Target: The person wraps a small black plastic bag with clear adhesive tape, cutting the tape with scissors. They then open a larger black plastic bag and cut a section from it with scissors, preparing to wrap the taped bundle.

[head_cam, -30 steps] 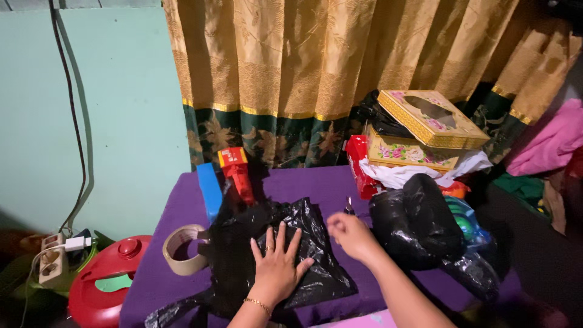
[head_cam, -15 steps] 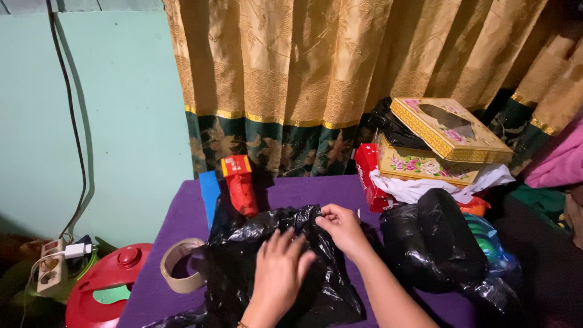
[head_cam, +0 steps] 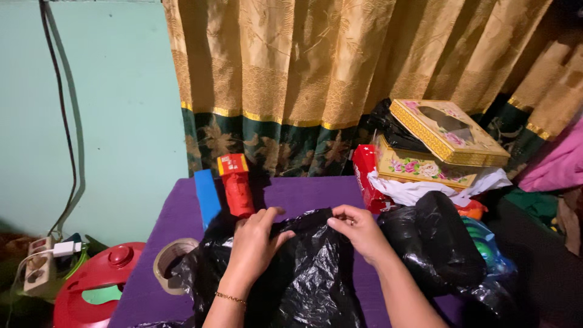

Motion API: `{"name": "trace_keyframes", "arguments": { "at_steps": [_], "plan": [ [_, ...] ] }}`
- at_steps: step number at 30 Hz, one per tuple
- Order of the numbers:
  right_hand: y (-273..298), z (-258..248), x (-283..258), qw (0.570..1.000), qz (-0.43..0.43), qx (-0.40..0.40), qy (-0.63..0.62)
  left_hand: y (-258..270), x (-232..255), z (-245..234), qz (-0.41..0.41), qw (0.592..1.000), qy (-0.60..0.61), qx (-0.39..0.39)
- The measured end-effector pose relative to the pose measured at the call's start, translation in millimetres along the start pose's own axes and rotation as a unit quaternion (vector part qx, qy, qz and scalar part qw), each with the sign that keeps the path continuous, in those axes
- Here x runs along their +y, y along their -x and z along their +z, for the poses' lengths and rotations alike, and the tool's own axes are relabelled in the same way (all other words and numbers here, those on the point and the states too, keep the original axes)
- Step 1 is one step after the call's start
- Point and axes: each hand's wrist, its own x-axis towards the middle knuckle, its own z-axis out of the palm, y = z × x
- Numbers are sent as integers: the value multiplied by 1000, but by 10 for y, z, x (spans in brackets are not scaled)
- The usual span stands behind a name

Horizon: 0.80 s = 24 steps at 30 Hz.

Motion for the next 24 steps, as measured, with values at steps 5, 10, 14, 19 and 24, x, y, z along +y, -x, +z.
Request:
{"name": "trace_keyframes", "arguments": {
  "at_steps": [5, 10, 14, 19, 24],
  "plan": [
    [18, -4, -3, 1000, -18, -7, -22, 40, -10, 43, 30, 999, -11, 18],
    [-15, 65, -26, 998, 11, 60, -16, 38, -115, 9, 20, 999, -18, 46],
    [11, 59, -33, 992, 107, -35, 50, 6, -143, 0, -13, 995, -64, 74],
    [56, 60, 90, 980, 166, -67, 86, 31, -100, 33, -21, 974, -171, 144],
    [17, 62, 247, 981, 187, -31, 49, 301, 116, 556, 64, 985, -148, 55]
  ]
}}
